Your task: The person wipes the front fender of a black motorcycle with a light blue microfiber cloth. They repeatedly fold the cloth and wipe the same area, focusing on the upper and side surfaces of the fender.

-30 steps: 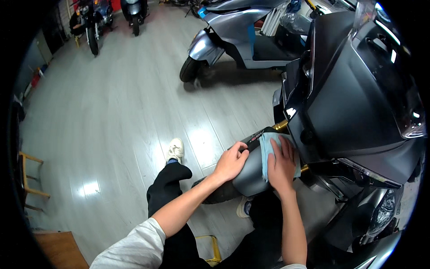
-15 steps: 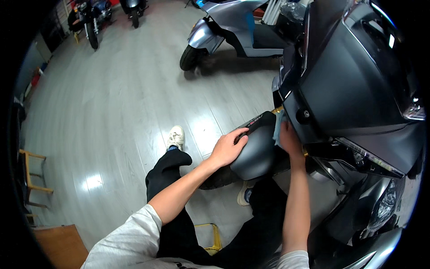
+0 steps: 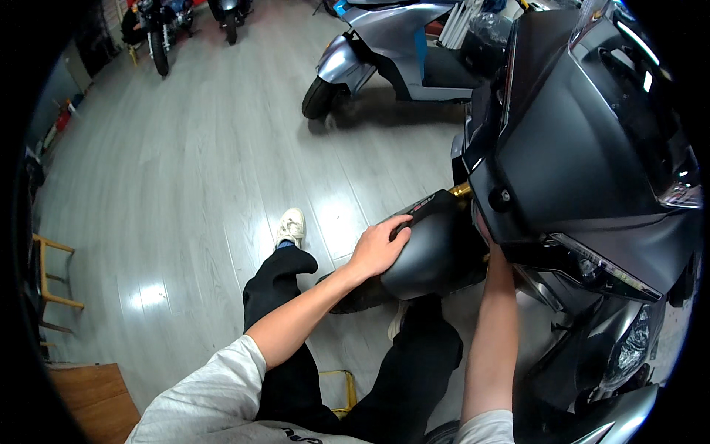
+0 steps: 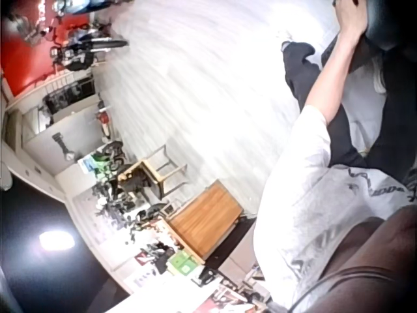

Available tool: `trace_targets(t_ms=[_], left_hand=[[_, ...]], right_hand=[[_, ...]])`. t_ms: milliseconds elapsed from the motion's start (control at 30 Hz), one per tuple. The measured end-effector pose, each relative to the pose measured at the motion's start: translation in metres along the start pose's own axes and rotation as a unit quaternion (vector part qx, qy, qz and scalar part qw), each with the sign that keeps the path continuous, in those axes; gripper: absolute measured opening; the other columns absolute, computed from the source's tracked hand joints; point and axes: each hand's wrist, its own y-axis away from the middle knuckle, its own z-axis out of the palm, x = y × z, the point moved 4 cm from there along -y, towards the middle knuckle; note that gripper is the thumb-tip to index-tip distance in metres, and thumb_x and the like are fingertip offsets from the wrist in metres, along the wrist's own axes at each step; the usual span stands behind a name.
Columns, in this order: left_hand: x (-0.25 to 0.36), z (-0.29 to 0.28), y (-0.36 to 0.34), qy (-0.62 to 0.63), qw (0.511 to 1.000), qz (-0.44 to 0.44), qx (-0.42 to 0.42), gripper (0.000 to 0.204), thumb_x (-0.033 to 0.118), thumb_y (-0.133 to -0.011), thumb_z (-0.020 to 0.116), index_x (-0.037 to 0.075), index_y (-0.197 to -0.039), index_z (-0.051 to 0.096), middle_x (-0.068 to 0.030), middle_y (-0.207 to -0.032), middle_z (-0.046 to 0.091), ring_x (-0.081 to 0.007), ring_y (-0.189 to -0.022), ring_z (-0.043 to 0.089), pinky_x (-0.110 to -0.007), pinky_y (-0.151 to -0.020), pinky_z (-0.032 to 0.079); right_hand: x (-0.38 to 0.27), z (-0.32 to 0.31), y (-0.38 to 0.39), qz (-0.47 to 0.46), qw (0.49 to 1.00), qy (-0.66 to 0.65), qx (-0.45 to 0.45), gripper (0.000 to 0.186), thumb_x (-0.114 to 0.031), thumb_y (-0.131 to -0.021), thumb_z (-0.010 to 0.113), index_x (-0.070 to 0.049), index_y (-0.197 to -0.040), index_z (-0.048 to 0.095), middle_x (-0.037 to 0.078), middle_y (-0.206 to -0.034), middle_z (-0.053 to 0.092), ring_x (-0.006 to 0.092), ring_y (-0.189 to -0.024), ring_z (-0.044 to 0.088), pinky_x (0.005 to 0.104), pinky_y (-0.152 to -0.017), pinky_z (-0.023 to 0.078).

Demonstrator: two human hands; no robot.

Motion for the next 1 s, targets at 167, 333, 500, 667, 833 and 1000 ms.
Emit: trace_targets(t_ms=[167,333,500,667,833,1000], left_hand=[[-0.001,-0.002,0.002,-0.007,1.0,-0.023,0.007,0.041,0.033,-0.094,0.055,0.008,-0.126,0.064,-0.0237,-0.095,0.07,-0.0387,-0.09,0.067,-0.04,-0.083,0.052],[-0.003,0.004,-0.003,0.006,1.0,-0.019,0.011,0.043,0.036,-0.093,0.055,0.01,-0.126,0.064,-0.0232,-0.097,0.071,-0.0401,-0.095,0.068,-0.043,-0.085,0.052],[-0.006,0.0,0.003,-0.005,1.0,0.008,0.017,0.042,0.036,-0.094,0.056,0.01,-0.125,0.065,-0.0206,-0.087,0.071,-0.0373,-0.084,0.068,-0.041,-0.078,0.052],[-0.014,-0.009,0.022,-0.017,0.999,0.015,0.031,0.035,0.03,-0.095,0.058,0.007,-0.121,0.065,-0.0155,-0.08,0.069,-0.028,-0.075,0.067,-0.037,-0.071,0.051],[-0.021,-0.02,0.059,-0.041,0.998,0.021,0.052,0.032,0.025,-0.098,0.055,0.001,-0.117,0.064,-0.014,-0.08,0.068,-0.0261,-0.073,0.065,-0.036,-0.071,0.05],[-0.02,-0.025,0.097,-0.059,0.995,0.052,0.055,0.03,0.019,-0.097,0.056,0.001,-0.12,0.062,-0.0147,-0.1,0.067,-0.0275,-0.09,0.064,-0.037,-0.082,0.049]], right_hand=[[-0.083,0.051,0.06,-0.035,0.908,0.416,0.015,0.059,-0.045,-0.103,0.031,0.0,-0.129,0.058,0.025,-0.136,0.056,0.0452,-0.13,0.047,0.046,-0.111,0.033],[-0.146,0.071,0.116,-0.251,0.882,0.38,0.122,0.041,-0.03,-0.1,0.039,0.001,-0.116,0.06,0.028,-0.121,0.06,0.0468,-0.116,0.054,0.0516,-0.102,0.04],[-0.181,0.093,0.175,-0.005,0.898,0.425,0.112,0.052,-0.033,-0.098,0.046,-0.003,-0.141,0.047,0.019,-0.143,0.05,0.0381,-0.132,0.046,0.0515,-0.112,0.032],[-0.159,0.11,0.228,-0.149,0.878,0.383,0.247,0.06,-0.028,-0.094,0.051,0.003,-0.144,0.038,0.026,-0.149,0.037,0.0455,-0.141,0.032,0.0639,-0.109,0.03],[-0.137,0.111,0.265,-0.171,0.897,0.299,0.276,0.06,-0.024,-0.098,0.046,0.005,-0.148,0.03,0.028,-0.156,0.026,0.0487,-0.143,0.025,0.0611,-0.112,0.027],[-0.066,0.116,0.281,-0.129,0.918,0.148,0.346,0.062,-0.028,-0.104,0.036,0.008,-0.152,0.021,0.029,-0.158,0.021,0.0479,-0.146,0.02,0.0503,-0.12,0.019]])
